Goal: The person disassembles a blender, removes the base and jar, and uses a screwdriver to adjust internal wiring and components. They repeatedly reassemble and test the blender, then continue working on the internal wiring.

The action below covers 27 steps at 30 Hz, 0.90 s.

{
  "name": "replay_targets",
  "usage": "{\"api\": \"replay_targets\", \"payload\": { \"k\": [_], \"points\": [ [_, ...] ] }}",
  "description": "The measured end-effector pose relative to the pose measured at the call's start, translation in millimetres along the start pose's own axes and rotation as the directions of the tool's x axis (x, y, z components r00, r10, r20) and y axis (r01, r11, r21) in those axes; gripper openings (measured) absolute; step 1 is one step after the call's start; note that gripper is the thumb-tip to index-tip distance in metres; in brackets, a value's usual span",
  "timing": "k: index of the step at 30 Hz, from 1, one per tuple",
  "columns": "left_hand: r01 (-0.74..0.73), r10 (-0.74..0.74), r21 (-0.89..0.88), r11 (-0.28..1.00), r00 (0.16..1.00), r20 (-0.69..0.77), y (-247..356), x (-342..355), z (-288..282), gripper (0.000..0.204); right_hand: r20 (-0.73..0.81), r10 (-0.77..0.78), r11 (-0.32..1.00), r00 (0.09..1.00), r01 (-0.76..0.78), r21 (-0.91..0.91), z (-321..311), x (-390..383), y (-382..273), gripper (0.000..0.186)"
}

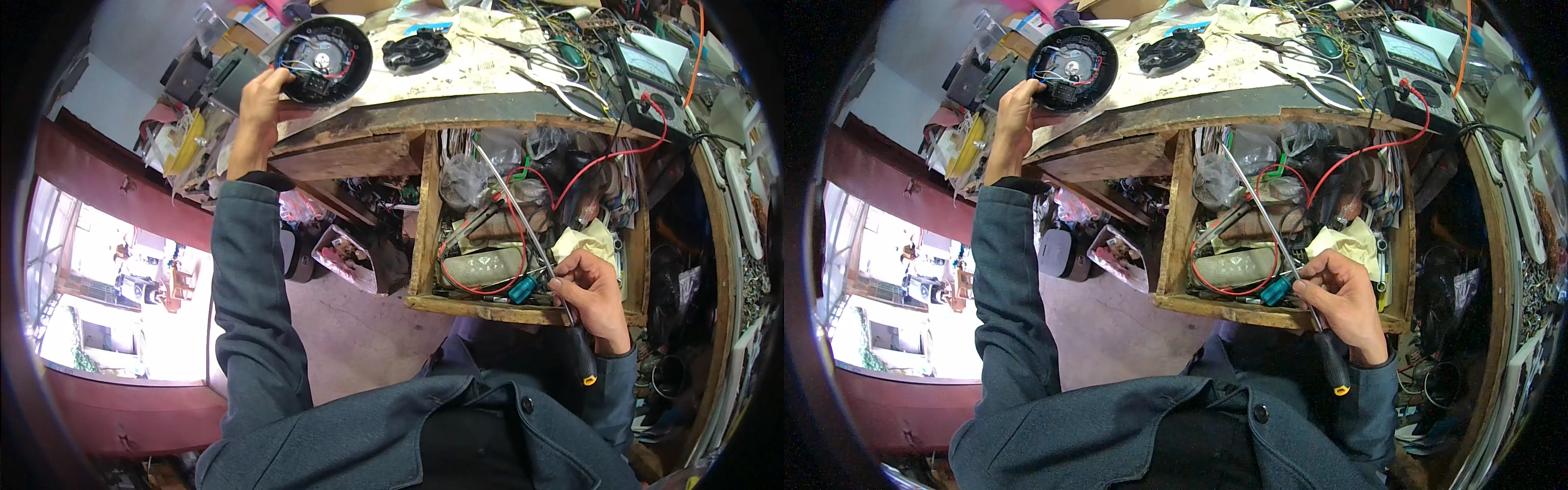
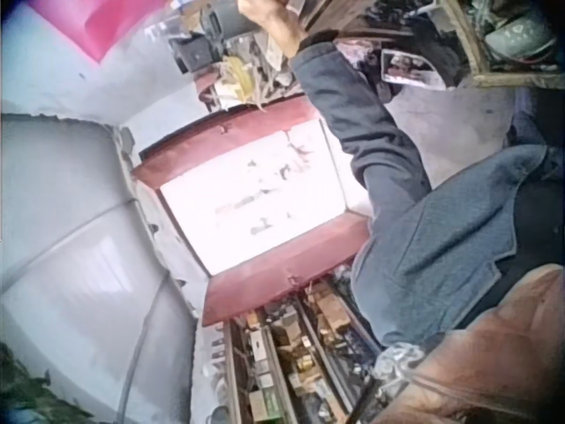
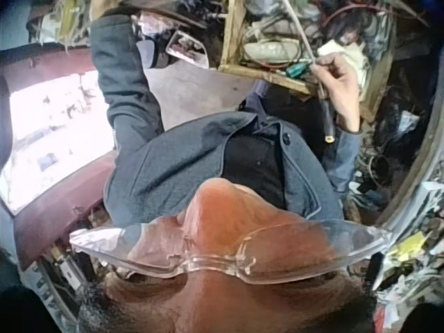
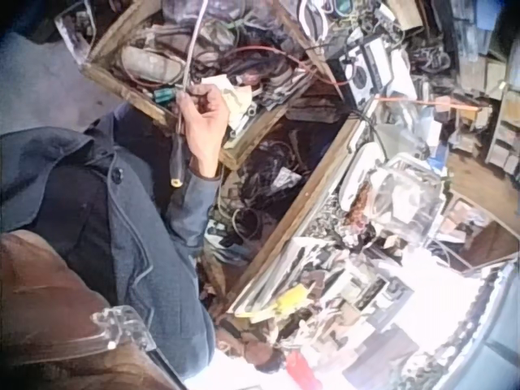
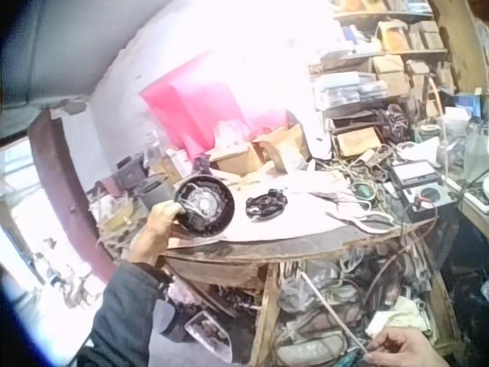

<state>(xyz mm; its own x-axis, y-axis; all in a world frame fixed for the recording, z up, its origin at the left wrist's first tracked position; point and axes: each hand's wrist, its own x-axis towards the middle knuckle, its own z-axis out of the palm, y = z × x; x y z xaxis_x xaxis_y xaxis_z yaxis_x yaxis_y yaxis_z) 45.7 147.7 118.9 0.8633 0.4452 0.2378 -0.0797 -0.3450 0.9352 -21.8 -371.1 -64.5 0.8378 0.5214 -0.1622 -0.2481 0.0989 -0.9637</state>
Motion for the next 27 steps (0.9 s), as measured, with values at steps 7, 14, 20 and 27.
{"api": "replay_targets", "payload": {
  "k": [7,14,20,27],
  "points": [
    [-0.004,0.004,0.002,1.000,1.000,0.005,2.3,-3.7,0.4,0.022,0.019,0.011,1.000,1.000,-0.012,0.025,0.6,1.0,-6.1,0.014],
    [0.009,-0.009,-0.029,1.000,1.000,-0.006,1.4,-2.3,-7.7,0.022,0.007,0.015,1.000,1.000,-0.015,0.024,1.5,0.4,-5.9,0.013],
    [0.007,-0.007,-0.027,1.000,1.000,0.002,-5.2,-0.7,-16.7,0.022,0.029,0.028,0.999,0.999,-0.029,0.019,0.5,-0.9,-6.4,0.013],
    [0.007,-0.008,-0.017,1.000,1.000,-0.008,-1.5,-4.8,-13.9,0.023,0.038,0.011,1.000,0.999,-0.012,0.022,0.9,0.1,-6.2,0.013]
  ]
}}
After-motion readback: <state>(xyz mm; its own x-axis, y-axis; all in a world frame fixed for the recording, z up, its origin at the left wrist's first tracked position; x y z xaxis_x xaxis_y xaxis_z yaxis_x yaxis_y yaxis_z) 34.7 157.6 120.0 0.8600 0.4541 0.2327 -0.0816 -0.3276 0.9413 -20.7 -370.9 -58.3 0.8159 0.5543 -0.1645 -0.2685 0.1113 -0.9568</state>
